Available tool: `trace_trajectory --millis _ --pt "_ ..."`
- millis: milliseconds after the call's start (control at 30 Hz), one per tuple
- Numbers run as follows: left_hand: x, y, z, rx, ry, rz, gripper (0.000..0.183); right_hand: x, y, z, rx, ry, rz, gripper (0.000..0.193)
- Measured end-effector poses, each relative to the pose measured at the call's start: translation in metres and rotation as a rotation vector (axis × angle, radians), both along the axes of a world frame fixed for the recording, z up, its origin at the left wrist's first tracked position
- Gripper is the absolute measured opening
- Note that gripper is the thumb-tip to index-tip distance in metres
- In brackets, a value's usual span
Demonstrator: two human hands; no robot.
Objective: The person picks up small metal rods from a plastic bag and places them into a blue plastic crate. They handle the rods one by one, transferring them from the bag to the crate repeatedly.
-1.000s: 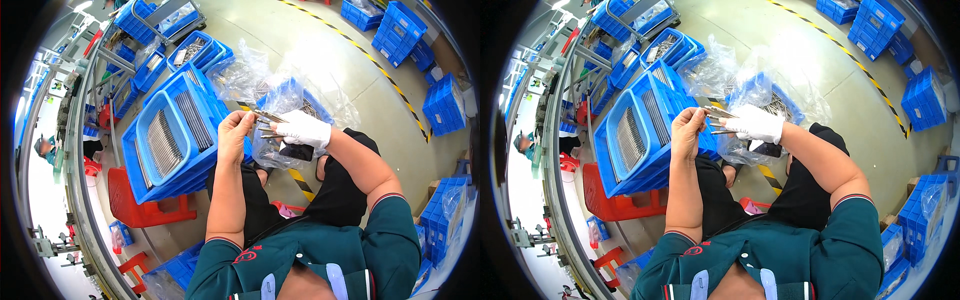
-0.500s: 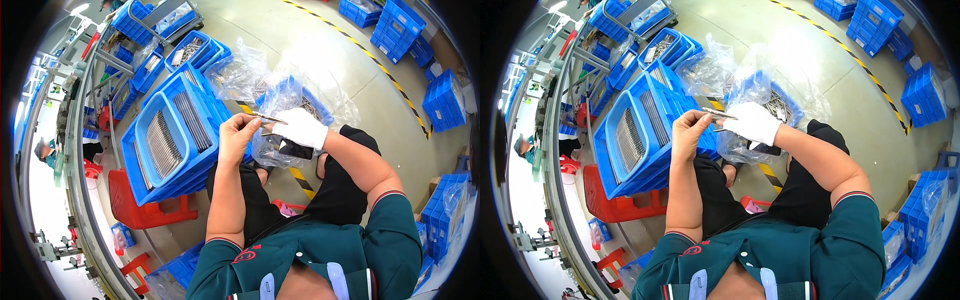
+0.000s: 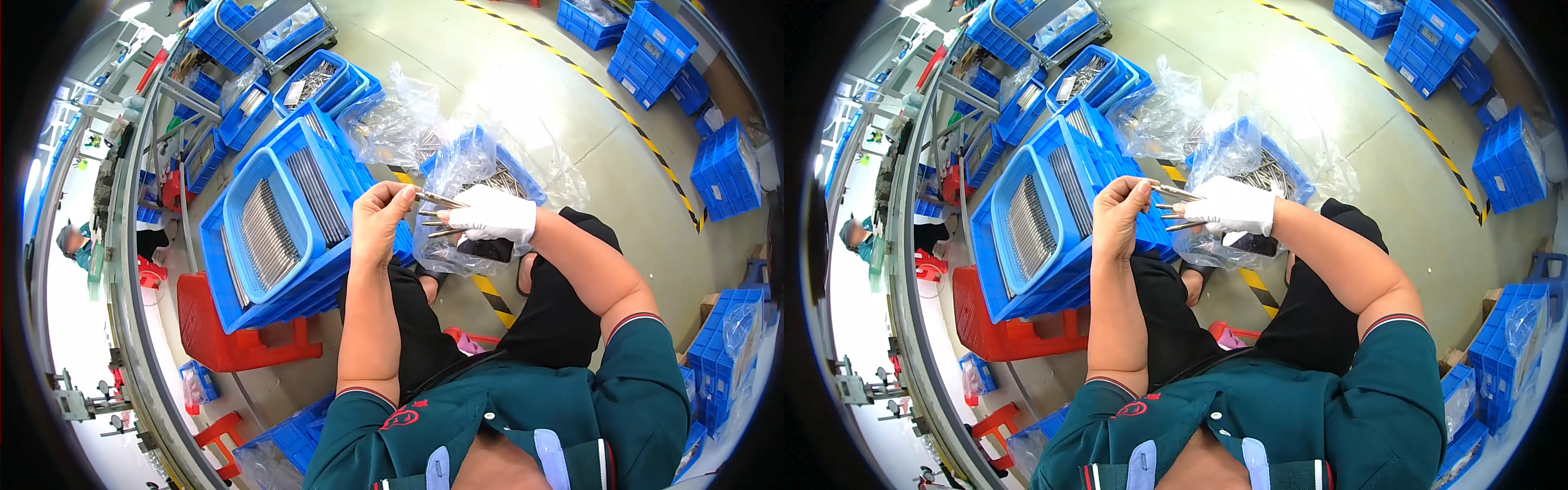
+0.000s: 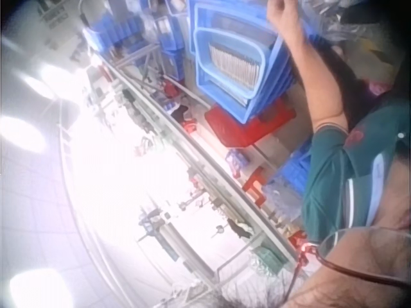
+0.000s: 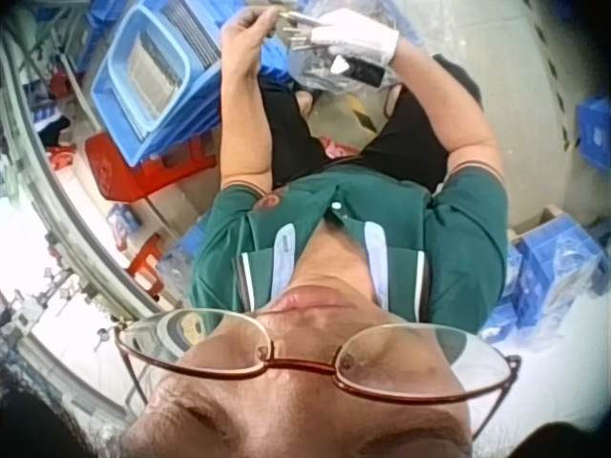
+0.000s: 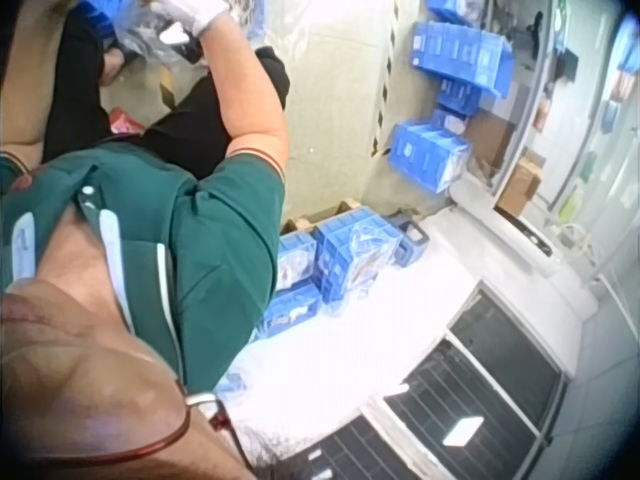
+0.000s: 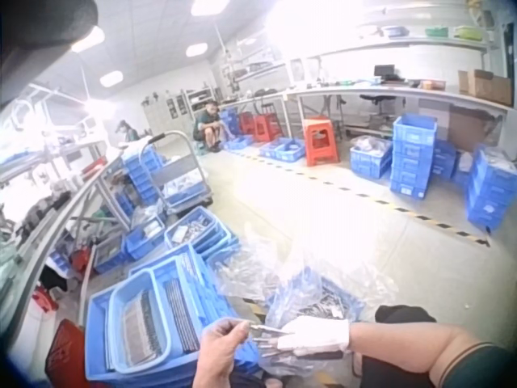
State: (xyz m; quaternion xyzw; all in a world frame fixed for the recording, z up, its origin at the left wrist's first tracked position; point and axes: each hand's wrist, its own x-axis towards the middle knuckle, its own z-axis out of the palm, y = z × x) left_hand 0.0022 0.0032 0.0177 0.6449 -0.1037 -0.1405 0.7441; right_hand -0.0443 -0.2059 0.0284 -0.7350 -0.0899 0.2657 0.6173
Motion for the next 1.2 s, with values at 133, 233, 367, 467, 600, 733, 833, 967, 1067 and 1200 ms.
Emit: trace_trajectory --millis 133,233,367,467,600,733,833,967,1067,1200 --pt "-0.001 0.0 0.002 0.038 0.002 -0.03 0.018 -0.004 0.0 0.005 0.064 0.125 -0.014 0.034" --pt "-0.002 0.0 0.007 0.081 -0.021 -0.044 0.019 -0.001 -0.004 0.003 0.087 0.189 0.036 0.036" --pt "-0.003 0.001 0.008 0.109 -0.032 -0.06 0.019 -0.007 -0.002 0.015 0.17 0.279 -0.025 0.034" --pt "-0.003 0.003 0.006 0.129 -0.02 -0.116 0.018 -0.007 0.001 0.022 0.037 0.163 -0.036 0.037" --pt "-0.004 0.0 0.007 0.103 0.0 -0.122 0.017 -0.009 0.0 -0.009 0.02 -0.117 -0.032 0.029" --pt "0.004 0.017 0.007 0.093 -0.068 0.034 0.013 0.001 -0.005 0.01 -0.11 -0.013 0.09 0.022" --pt "-0.001 0.002 0.006 0.117 -0.055 0.041 0.014 0.001 -0.006 -0.024 -0.024 -0.234 0.115 0.022" --pt "-0.005 -0.006 0.005 0.102 -0.069 -0.049 0.015 -0.003 0.001 -0.013 -0.049 -0.122 0.058 0.028" --pt "-0.005 -0.004 0.002 0.114 -0.093 -0.055 0.016 -0.002 0.003 0.004 -0.137 0.114 0.039 0.038" --pt "-0.005 -0.005 0.001 0.139 -0.119 -0.062 0.016 -0.005 0.003 0.008 -0.114 0.079 0.039 0.048"
